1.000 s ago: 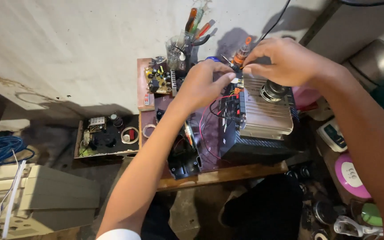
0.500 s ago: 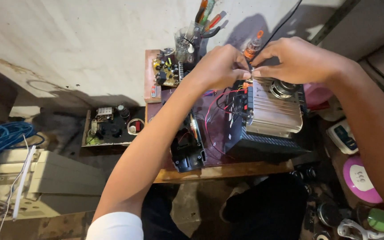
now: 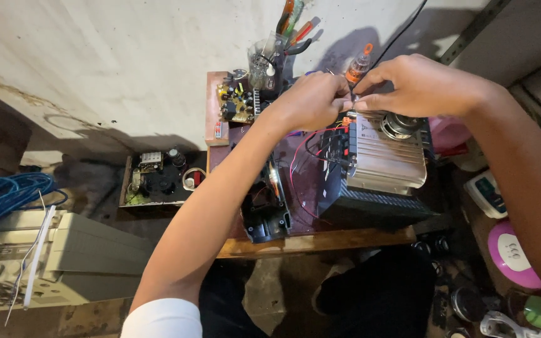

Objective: Connecting wires to an electronic amplifier module and assembling it into a plastic speaker housing.

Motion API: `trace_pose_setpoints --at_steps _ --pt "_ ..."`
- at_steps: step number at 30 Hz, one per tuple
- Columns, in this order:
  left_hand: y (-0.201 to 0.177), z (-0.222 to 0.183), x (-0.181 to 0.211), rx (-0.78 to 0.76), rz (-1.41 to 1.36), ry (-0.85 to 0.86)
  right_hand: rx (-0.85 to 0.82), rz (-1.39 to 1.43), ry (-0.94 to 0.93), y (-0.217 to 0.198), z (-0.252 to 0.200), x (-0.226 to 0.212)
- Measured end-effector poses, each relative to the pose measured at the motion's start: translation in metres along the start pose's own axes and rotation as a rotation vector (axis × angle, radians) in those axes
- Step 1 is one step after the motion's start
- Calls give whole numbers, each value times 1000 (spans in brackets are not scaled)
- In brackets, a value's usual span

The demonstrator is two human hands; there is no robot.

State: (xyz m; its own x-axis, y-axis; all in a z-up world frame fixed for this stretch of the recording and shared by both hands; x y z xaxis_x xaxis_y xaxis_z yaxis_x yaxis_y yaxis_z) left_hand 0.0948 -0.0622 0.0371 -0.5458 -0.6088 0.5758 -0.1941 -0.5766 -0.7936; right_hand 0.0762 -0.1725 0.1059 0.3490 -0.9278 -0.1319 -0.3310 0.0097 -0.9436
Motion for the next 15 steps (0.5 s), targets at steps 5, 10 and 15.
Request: trace_pose_setpoints --at_steps 5,10,15 --pt "-2 -7 -3 -15 24 -40 8 -25 -11 3 8 9" --pt "-19 -20 -19 46 -177 -148 -9 -5 -10 2 3 4" --pt "-37 -17 -56 371 -299 -66 -24 -2 23 1 1 4"
Point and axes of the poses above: each hand's wrist, its own z-axis towards the middle knuckle, its own y-axis out of the palm, x = y × z, the point moved 7 cm from there along z, towards the middle knuckle, and after that the axes turned 2 degrees about y, right-handed, at the moved point
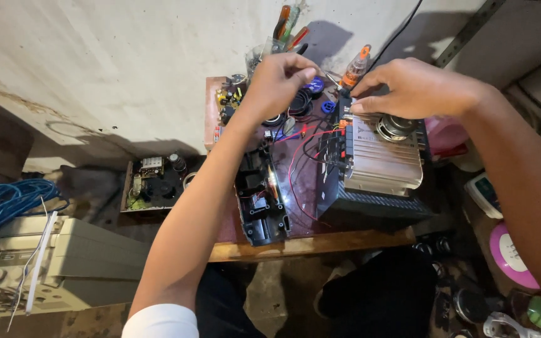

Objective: Connecting wires to an electronic amplifier module and assembling it into a plastic speaker housing.

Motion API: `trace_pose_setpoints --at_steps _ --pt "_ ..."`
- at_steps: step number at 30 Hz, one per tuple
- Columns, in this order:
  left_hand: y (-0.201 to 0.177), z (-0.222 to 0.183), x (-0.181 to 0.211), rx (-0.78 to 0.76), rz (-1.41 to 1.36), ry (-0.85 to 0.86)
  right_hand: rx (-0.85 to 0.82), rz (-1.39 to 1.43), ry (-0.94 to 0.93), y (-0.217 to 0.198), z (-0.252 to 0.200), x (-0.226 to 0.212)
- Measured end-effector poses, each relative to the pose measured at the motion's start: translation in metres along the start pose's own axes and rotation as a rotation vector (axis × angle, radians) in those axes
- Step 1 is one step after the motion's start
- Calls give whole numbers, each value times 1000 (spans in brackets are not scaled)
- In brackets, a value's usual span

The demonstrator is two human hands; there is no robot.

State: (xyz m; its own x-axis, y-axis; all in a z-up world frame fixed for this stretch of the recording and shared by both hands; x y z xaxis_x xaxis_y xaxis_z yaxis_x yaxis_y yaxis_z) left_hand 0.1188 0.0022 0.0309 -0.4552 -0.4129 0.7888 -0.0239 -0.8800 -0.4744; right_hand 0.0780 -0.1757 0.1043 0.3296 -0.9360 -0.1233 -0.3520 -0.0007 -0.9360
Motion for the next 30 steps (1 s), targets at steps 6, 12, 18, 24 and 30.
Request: trace_pose_setpoints --at_steps 6,12,18,24,30 --pt "-3 14 -37 172 -111 29 16 2 -22 1 0 3" --pt "7 20 -51 126 -29 -105 62 78 -47 -4 -3 6" --pt "35 24 -49 -87 3 -196 143 60 -60 -7 5 22" --pt "50 33 -53 -141 200 -232 134 101 -28 -10 -2 22" --pt "54 36 -66 -167 229 -216 201 56 -135 -7 4 40"
Point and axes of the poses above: each hand's wrist, its own z-axis towards the middle knuckle, its own y-axis out of the palm, x = y × z, the point moved 7 cm from there along z, towards the middle knuckle, and after that the axes turned 2 degrees about y, right-handed, at the moved point
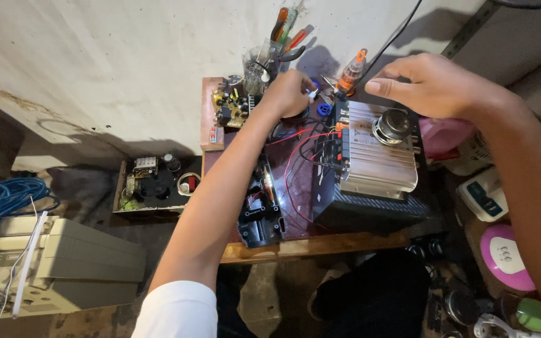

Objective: Connecting wires to an electronic amplifier module and assembling it into a plastic speaker housing.

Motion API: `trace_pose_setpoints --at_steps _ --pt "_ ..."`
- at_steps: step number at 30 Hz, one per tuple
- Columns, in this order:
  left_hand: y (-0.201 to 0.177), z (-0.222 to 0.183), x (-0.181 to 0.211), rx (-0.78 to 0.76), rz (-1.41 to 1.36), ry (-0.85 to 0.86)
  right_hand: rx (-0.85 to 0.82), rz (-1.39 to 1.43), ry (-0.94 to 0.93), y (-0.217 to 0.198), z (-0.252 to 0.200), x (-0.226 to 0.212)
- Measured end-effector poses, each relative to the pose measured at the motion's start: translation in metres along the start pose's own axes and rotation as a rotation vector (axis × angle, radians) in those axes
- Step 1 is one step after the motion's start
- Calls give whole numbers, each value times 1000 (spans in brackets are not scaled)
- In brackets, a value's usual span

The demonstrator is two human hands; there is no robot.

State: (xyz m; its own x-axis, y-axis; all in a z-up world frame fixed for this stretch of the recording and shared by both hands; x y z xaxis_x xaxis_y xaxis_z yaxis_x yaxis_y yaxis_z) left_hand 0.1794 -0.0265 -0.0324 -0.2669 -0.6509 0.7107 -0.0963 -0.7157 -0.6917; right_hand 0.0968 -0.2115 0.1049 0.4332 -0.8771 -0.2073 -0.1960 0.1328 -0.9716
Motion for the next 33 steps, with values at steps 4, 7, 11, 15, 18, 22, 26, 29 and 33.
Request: trace_pose_setpoints --at_steps 4,7,11,15,18,22,26,29,33 --pt "4 -6 3 -95 -21 -12 0 47 148 -7 -15 2" --pt "3 -12 7 -108 -33 -22 55 103 132 -9 -28 12" --pt "-9 -22 16 -50 -112 -1 132 321 140 -11 -56 16" --pt "-25 -41 30 94 -114 138 234 397 126 1 -79 42" --pt "-44 -82 54 147 -269 193 266 562 123 26 -93 60" --pt "-57 -148 87 277 -261 307 345 808 205 72 -111 81" --pt "-40 -223 111 391 -343 330 401 1081 406 140 -131 107" --pt "-15 -259 125 322 -365 191 220 1548 217 183 -132 99" --pt "16 -272 122 341 -243 156 181 1553 569 168 -144 67"
Point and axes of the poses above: each hand's wrist, its own z-axis towards the middle knuckle, its own y-axis out of the palm, x = y × z, the point moved 7 cm from there along z, towards the middle knuckle, and after that the axes turned 2 degrees about y, right-handed, at the moved point
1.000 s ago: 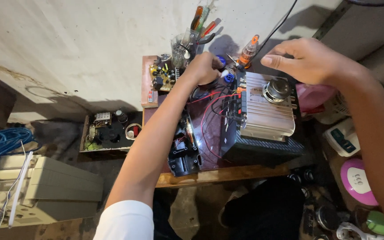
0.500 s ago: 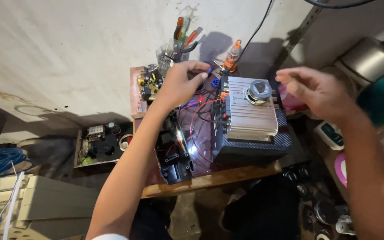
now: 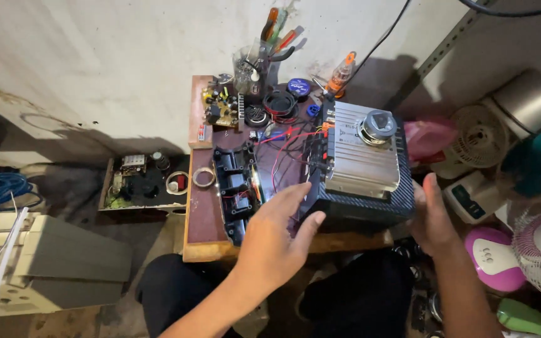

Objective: Connecting wires to an electronic amplifier module and assembling it into a plastic speaker housing.

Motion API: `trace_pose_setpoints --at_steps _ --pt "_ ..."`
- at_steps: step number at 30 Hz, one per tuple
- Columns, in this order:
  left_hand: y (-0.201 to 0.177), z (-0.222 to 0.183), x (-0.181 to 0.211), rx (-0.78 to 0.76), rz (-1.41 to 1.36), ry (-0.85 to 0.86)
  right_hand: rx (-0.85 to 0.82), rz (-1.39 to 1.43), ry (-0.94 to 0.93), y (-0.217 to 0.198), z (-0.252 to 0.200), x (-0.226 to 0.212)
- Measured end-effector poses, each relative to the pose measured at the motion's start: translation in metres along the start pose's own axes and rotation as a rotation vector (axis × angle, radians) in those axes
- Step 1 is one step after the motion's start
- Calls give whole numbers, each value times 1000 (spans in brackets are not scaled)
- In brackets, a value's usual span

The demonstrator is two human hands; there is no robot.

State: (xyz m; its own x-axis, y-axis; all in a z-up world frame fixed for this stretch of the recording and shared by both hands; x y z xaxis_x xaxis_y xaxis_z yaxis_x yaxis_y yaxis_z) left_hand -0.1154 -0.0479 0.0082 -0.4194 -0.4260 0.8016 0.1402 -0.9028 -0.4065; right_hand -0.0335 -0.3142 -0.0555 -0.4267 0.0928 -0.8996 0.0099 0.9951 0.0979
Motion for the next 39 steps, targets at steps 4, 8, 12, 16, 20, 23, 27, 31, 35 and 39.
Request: trace_pose_setpoints --at_steps 4,8,12,16,20,23,27,31,35,39 --pt "12 -5 1 22 36 23 -40 73 113 14 -5 -4" --pt "15 -6 0 44 45 20 -52 82 208 26 -10 -5" --pt "16 -7 1 27 48 9 -40 173 212 36 -8 -8" --pt "17 -9 3 21 16 28 -130 177 -37 24 10 -5" --pt "22 -15 9 71 11 123 -99 259 42 37 3 -7" --pt "34 -18 5 45 13 53 -306 212 -75 5 31 16" --pt "38 -21 15 92 -7 81 -186 386 -153 1 38 10" --pt "43 -22 25 104 -71 92 -278 371 -231 -8 45 4" --pt "49 -21 38 124 -104 158 -286 502 -196 -27 43 9" --pt "65 -22 37 25 -118 109 -365 460 -259 -50 45 10"
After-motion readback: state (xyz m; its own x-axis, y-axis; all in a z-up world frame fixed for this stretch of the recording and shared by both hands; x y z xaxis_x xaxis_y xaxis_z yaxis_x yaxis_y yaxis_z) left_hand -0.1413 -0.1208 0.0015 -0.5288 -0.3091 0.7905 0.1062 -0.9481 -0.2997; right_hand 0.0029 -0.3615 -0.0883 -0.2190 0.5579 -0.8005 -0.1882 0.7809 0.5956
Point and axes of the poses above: each hand's wrist, its own z-axis towards the middle knuckle, its own y-axis out of the palm, x = y × z, the point moved 7 cm from there along z, towards the middle knuckle, and after that the axes turned 2 degrees about y, right-handed, at the moved point
